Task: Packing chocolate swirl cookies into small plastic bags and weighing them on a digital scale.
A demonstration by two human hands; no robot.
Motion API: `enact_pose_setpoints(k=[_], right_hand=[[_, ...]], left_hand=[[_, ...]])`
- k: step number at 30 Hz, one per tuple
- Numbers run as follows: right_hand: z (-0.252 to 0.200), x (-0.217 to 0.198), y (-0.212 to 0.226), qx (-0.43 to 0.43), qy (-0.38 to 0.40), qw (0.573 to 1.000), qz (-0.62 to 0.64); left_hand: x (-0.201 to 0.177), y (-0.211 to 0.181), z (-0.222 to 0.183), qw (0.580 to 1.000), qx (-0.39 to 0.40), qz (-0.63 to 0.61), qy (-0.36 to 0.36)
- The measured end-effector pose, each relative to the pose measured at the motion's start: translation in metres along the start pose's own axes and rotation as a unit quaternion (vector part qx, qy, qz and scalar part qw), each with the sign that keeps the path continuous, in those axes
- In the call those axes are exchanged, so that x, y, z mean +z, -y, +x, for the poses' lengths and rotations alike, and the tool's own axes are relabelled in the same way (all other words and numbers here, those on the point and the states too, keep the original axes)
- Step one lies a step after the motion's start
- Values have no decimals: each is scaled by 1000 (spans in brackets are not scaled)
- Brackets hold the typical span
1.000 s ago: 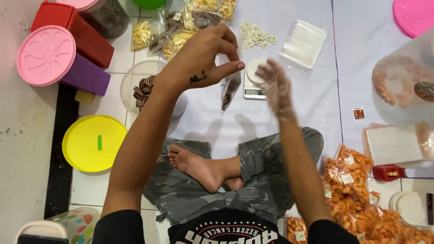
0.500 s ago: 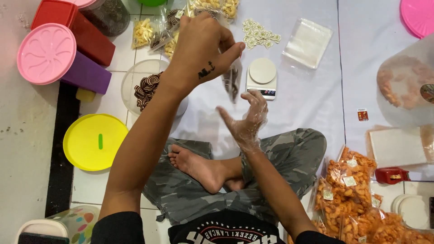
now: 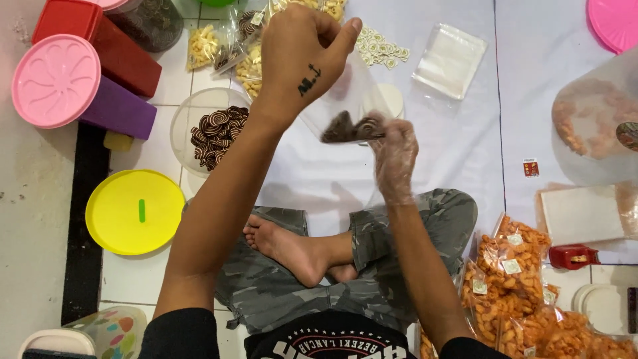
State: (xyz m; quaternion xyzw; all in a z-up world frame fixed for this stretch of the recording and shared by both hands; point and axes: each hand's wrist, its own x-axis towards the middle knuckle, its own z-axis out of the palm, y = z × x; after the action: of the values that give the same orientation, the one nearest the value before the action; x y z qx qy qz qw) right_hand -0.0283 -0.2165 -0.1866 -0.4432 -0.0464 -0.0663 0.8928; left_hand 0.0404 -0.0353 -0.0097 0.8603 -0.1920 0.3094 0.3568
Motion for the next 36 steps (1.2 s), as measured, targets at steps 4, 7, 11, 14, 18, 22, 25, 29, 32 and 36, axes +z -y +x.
enact_pose_setpoints(k=[4, 7, 11, 14, 18, 22, 25, 29, 32, 36], right_hand=[[6, -20, 4, 70, 13, 986, 152], [16, -46, -5, 119, -14, 974, 193], [23, -69, -11, 175, -62, 967, 172], [33, -103, -31, 251, -130, 949, 140], [38, -133, -43, 396, -131, 905, 83], [42, -187, -68, 437, -95, 894, 0], [72, -201, -70, 362, -91, 924, -85], [133, -201, -65, 311, -48, 921, -231], [169, -212, -78, 297, -43, 911, -282], [187, -229, -101, 282, -125, 842, -442]], left_hand=[[21, 21, -5, 991, -35, -126, 40], [41, 43, -18, 982, -34, -139, 121], [60, 54, -39, 888, -307, -173, 295], [89, 76, -70, 803, -446, -234, 318], [151, 109, -119, 782, -519, -289, 189], [183, 117, -141, 796, -519, -264, 163], [198, 114, -152, 806, -507, -274, 133], [214, 106, -168, 781, -547, -288, 92], [234, 105, -186, 722, -604, -330, 73], [282, 123, -230, 611, -689, -386, 53]])
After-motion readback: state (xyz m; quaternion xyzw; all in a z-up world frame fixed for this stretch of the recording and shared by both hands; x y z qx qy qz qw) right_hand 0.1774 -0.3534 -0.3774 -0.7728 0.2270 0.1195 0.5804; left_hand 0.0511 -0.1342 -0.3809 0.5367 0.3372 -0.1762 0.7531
